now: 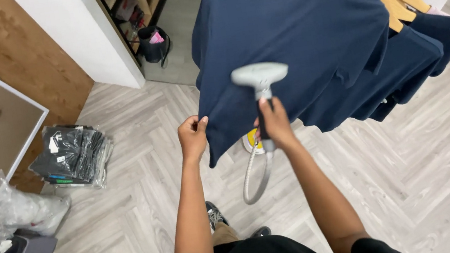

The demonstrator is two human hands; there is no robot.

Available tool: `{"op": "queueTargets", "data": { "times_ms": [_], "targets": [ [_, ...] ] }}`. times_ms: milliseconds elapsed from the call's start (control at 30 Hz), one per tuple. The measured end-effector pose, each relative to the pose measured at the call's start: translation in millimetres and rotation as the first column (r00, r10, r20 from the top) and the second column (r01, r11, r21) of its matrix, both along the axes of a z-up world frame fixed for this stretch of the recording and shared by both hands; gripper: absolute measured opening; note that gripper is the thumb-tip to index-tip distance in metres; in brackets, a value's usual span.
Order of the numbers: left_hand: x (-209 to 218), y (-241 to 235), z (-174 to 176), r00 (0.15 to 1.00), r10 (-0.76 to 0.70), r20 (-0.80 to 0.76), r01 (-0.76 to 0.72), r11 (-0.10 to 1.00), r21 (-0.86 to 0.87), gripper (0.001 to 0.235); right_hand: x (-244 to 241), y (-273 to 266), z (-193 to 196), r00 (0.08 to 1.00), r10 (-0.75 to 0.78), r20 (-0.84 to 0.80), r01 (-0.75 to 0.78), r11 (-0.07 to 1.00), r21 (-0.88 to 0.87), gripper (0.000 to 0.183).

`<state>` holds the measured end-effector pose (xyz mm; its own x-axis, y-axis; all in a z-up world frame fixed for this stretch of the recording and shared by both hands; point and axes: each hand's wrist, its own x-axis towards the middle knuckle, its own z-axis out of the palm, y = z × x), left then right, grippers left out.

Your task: The person steams a navy blue t-shirt hanging on a wooden hanger using a handheld garment steamer. They move the steamer over the front and back of the shirt, adjusting the fabric with their hands to smooth out wrinkles.

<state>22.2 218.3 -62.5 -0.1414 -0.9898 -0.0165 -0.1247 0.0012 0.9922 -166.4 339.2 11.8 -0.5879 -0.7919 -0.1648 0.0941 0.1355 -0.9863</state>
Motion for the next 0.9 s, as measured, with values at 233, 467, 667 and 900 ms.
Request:
{"op": "queueTargets", "data": {
  "times_ms": [233,467,667,900],
  "targets": [
    [-7.2,0.2,-33.1,0.983,-0.147,-0.115,0.148,0.989,0.002,0.011,-38.6,8.4,53.5,0.992,-0.127,0.008,0.127,0.989,-0.078,0.043],
    [4.7,-29.2,-17.8,0.991,-0.100,-0.089,0.098,0.995,-0.019,0.028,54.9,19.0,-37.1,0.991,0.088,0.098,-0.097,0.991,0.089,0.042],
    [30.0,-48.4,3.5,0.982,-0.182,0.045,0.186,0.978,-0.096,0.026,10.2,-15.3,3.9,0.999,-0.027,-0.021,0.027,1.000,-0.002,0.043],
    [24.0,-107.1,-84.3,0.910,-0.395,-0.125,0.407,0.908,0.094,0.014,20.8,-54.9,17.1,0.991,-0.125,-0.041,0.122,0.991,-0.062,0.041]
  ]
}}
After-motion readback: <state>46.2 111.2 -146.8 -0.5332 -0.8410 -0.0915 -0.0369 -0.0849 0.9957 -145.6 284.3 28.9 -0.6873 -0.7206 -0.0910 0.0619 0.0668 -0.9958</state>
